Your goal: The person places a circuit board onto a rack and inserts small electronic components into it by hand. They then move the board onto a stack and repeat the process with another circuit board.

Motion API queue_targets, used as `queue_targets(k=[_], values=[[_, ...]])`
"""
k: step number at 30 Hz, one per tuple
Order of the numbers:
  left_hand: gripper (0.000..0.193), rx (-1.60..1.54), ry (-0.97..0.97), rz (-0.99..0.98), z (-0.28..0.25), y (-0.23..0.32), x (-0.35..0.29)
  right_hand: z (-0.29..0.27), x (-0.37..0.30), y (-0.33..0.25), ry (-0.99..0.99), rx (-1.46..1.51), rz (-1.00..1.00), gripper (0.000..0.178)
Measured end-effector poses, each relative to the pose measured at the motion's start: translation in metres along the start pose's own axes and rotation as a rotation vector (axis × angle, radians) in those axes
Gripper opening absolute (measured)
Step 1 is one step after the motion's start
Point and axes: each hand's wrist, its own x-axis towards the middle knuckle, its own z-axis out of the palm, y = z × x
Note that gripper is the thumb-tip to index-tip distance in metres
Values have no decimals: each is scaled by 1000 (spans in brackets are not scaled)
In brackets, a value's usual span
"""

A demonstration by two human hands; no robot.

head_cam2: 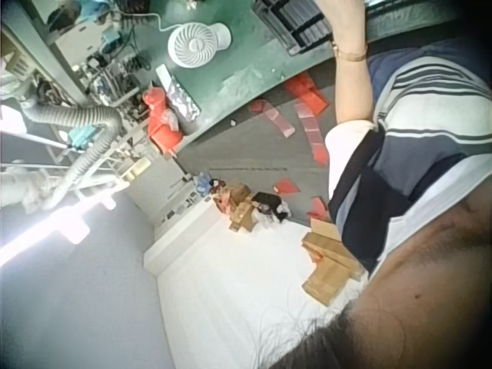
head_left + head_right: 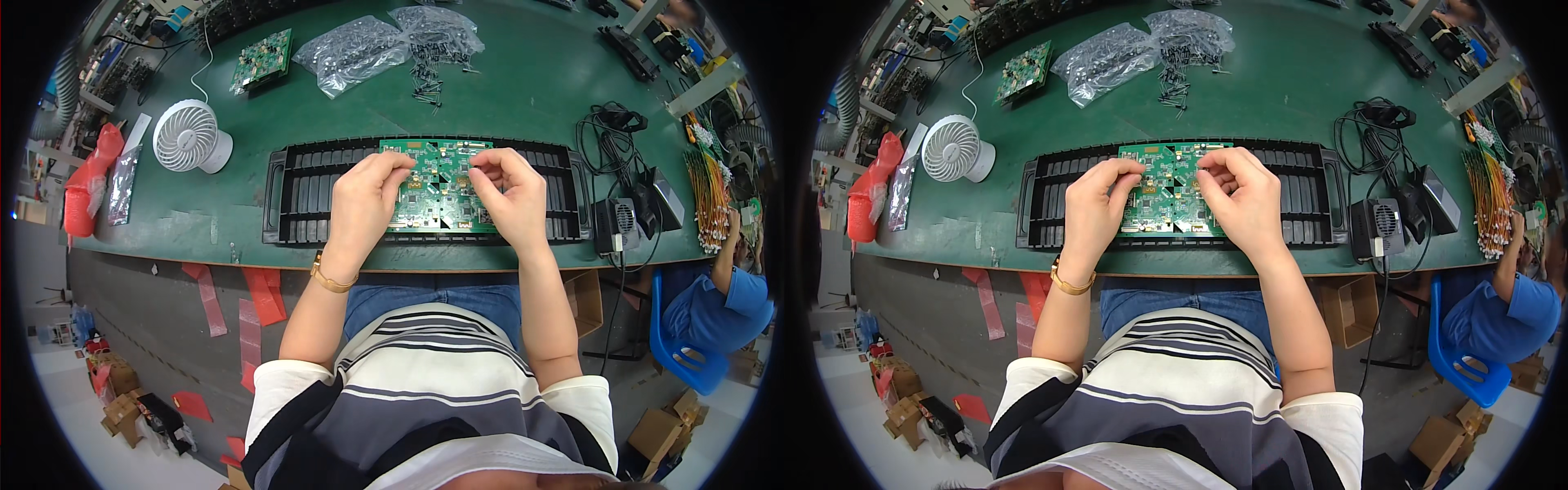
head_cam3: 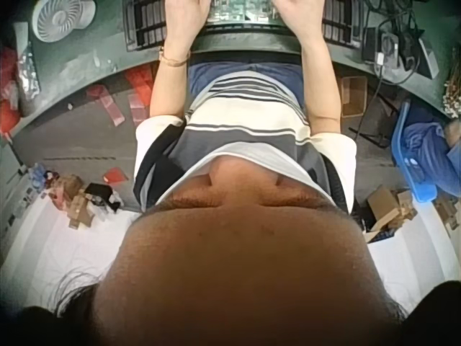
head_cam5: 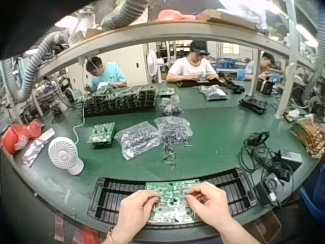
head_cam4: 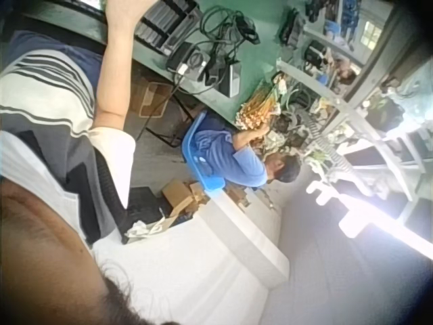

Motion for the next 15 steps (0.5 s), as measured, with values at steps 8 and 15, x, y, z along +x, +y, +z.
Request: queue_targets(k=[8, 15], values=[[14, -9, 14, 5, 0, -3, -2, 0, 0, -1, -6, -22, -10, 11], [14, -2, 12, 9, 2, -2, 0, 0, -1, 0, -12, -35, -12, 11]])
